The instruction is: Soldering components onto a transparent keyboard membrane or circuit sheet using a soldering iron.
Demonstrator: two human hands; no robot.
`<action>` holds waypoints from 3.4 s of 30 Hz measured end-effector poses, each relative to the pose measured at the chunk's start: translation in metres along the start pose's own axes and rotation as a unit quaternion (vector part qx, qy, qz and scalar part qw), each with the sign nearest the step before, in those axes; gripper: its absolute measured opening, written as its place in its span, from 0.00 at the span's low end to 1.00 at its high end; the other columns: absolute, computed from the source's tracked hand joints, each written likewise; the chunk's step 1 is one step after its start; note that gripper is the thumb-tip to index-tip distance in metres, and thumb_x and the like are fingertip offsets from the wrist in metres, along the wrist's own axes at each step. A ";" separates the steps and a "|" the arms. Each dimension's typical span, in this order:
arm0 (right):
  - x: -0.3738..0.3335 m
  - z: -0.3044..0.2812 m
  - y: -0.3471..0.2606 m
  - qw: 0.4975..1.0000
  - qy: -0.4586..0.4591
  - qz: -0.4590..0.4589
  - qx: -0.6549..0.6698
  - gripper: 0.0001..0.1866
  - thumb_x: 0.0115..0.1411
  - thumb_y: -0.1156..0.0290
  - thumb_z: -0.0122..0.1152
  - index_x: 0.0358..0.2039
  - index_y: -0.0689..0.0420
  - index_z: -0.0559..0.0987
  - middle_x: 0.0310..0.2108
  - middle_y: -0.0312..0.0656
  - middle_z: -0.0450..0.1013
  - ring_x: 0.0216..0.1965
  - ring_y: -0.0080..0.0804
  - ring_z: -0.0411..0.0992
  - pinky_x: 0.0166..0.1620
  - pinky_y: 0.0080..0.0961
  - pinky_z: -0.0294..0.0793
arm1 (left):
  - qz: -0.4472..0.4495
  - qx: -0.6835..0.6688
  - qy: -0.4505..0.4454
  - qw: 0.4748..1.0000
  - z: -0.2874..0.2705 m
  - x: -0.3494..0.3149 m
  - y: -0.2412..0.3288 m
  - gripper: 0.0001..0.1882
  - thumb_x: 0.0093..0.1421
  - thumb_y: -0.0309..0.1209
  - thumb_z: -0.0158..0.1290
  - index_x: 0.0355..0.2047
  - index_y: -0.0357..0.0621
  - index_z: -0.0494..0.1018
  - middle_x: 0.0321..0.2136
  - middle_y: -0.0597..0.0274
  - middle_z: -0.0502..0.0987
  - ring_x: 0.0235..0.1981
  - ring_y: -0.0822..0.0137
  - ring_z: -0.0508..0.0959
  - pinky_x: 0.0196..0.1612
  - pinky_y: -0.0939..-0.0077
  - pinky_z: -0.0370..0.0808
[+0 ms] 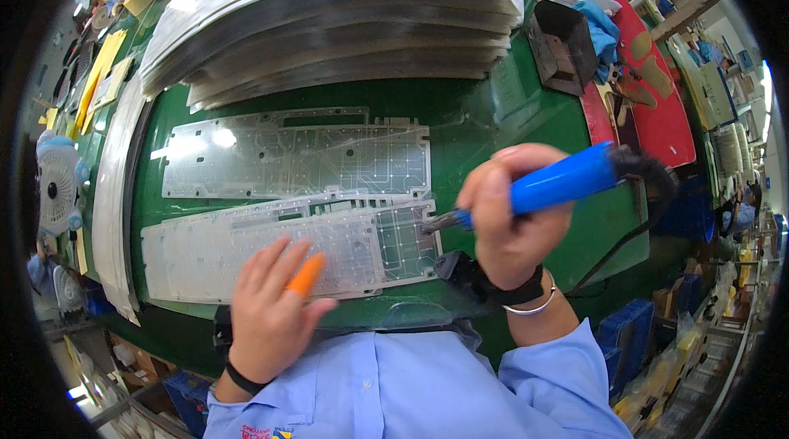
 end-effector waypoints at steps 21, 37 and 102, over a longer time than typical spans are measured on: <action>0.007 -0.076 0.021 0.974 0.225 0.017 0.002 0.07 0.60 0.71 0.48 0.36 0.59 0.64 0.16 0.36 0.64 0.18 0.18 0.59 0.24 0.16 0.57 | 0.086 0.038 -0.056 0.994 0.069 0.064 0.035 0.23 0.52 0.56 0.45 0.38 0.59 0.77 0.59 0.62 0.59 0.63 0.45 0.48 0.59 0.37 0.37; 0.007 -0.077 0.024 0.971 0.237 0.025 0.005 0.08 0.60 0.70 0.48 0.36 0.60 0.65 0.16 0.35 0.63 0.19 0.18 0.59 0.25 0.17 0.57 | -0.110 0.134 -0.099 0.980 0.003 -0.039 -0.061 0.35 0.57 0.63 0.30 0.48 0.55 0.72 0.60 0.51 0.56 0.61 0.40 0.48 0.57 0.37 0.42; 0.000 -0.091 0.030 0.968 0.248 0.041 0.001 0.10 0.61 0.66 0.47 0.38 0.60 0.65 0.17 0.32 0.60 0.21 0.19 0.55 0.29 0.19 0.55 | 0.068 0.261 -0.109 0.957 -0.011 0.092 -0.123 0.25 0.47 0.27 0.54 0.48 0.34 0.67 0.40 0.47 0.74 0.40 0.53 0.75 0.47 0.62 0.70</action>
Point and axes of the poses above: each hand's wrist, its own x-axis towards the middle knuckle, its own z-axis out of the palm, y = z × x, the point moved 5 cm from there along x, towards the middle knuckle
